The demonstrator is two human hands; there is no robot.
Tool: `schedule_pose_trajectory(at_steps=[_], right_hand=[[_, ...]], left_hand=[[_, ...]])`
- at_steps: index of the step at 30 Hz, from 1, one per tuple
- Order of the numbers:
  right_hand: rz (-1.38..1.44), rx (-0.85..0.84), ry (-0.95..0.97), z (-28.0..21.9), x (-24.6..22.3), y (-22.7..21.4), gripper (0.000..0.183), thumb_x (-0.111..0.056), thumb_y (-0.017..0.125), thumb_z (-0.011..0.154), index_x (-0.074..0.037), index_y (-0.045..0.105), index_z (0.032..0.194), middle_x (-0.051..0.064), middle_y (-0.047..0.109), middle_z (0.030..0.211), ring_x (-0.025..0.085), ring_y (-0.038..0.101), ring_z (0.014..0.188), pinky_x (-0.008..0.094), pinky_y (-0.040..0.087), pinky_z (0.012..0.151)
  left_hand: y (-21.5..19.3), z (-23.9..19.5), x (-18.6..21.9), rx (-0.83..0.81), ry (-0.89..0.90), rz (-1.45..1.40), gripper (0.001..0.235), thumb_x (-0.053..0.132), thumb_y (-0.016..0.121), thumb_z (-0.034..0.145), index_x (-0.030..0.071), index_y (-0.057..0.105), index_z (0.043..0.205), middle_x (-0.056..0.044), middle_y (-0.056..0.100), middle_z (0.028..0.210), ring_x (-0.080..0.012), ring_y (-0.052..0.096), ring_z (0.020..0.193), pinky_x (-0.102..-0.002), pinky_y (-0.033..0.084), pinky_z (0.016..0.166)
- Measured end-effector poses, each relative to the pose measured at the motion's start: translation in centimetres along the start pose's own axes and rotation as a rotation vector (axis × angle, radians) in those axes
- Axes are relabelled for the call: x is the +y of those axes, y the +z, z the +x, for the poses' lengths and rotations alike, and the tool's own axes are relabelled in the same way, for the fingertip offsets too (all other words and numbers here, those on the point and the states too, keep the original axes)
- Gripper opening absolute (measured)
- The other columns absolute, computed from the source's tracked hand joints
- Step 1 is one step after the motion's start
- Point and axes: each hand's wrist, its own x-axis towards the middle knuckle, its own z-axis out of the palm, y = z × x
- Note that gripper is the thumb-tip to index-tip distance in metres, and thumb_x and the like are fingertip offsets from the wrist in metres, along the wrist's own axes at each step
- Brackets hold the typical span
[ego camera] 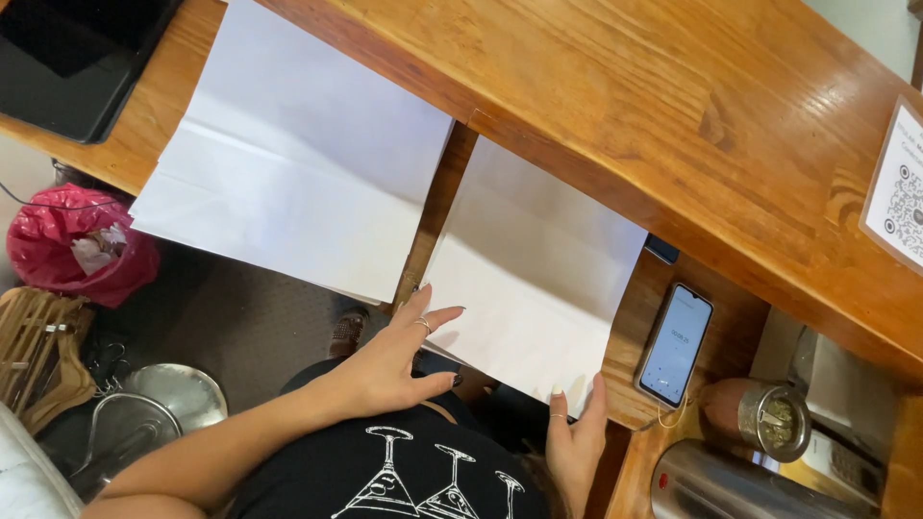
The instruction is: The person is folding white paper bags and stacking them on a wooden counter.
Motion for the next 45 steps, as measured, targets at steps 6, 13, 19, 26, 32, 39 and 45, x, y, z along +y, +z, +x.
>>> schedule_pose_trajectory(at_steps=[6,13,19,26,32,39,45], right_hand=[[0.514,0.176,-0.122,0.3,0.1,-0.3,0.066,-0.001,0.058,0.09,0.005,0.036,0.153,0.024,0.063,0.133,0.027,0.061,0.125,0.037,0.048,0.109],[0.845,0.043,0.062,4.5,3.9,0.5,0.082,-0.009,0.075,0.079,-0.002,0.039,0.153,0.019,0.064,0.14,0.021,0.068,0.108,0.024,0.053,0.064],[0.888,-0.137,-0.133,3.0,3.7,1.6,0.065,-0.008,0.071,0.086,0.002,0.05,0.147,0.013,0.072,0.119,0.016,0.067,0.088,0.023,0.055,0.048],[0.888,-0.259,-0.142,1.5,-2.9,5.0,0.057,-0.008,0.066,0.09,-0.007,0.049,0.145,0.013,0.068,0.11,0.014,0.057,0.074,0.023,0.044,0.038],[0.863,-0.508,-0.309,3.5,-9.2,11.8,0.065,0.0,0.059,0.095,-0.001,0.032,0.155,0.027,0.068,0.09,0.024,0.065,0.041,0.023,0.044,0.023],[0.741,-0.815,-0.403,2.5,-13.7,16.1,0.075,0.008,0.052,0.095,0.002,0.016,0.16,0.025,0.064,0.103,0.029,0.072,0.064,0.036,0.065,0.049],[0.574,-0.795,-0.31,-1.4,-15.5,13.6,0.068,0.001,0.048,0.097,-0.009,0.029,0.162,0.012,0.062,0.089,0.025,0.076,0.085,0.028,0.059,0.06]], left_hand=[[0.5,0.5,-0.4,0.403,0.332,-0.073,0.069,0.018,0.075,0.08,0.019,0.052,0.145,-0.021,0.028,0.167,-0.0327,0.027,0.156,-0.045,0.02,0.123],[-0.4,4.9,-0.5,0.587,0.09,-0.652,0.069,0.01,0.068,0.077,0.018,0.048,0.143,-0.005,0.048,0.151,-0.0212,0.056,0.129,-0.034,0.054,0.097],[0.0,5.4,-2.9,0.311,0.049,-1.018,0.062,-0.005,0.055,0.083,0.0,0.056,0.144,-0.013,0.068,0.127,-0.0229,0.065,0.108,-0.032,0.053,0.087],[-4.6,2.9,-7.4,0.479,0.291,-0.884,0.055,0.002,0.064,0.086,0.0,0.059,0.141,-0.012,0.071,0.127,-0.0232,0.068,0.112,-0.037,0.054,0.101],[-11.6,0.7,-14.1,0.838,0.38,-0.851,0.058,-0.011,0.06,0.086,-0.005,0.056,0.143,-0.024,0.063,0.13,-0.0356,0.062,0.122,-0.051,0.053,0.098],[-17.7,-4.7,-11.1,1.228,0.117,-0.044,0.048,0.003,0.076,0.094,-0.01,0.063,0.139,-0.033,0.067,0.123,-0.0511,0.061,0.119,-0.056,0.048,0.099],[-20.8,-3.0,-17.8,1.161,0.12,0.104,0.04,0.006,0.057,0.099,-0.003,0.067,0.137,-0.013,0.073,0.123,-0.0209,0.065,0.097,-0.034,0.049,0.087]])
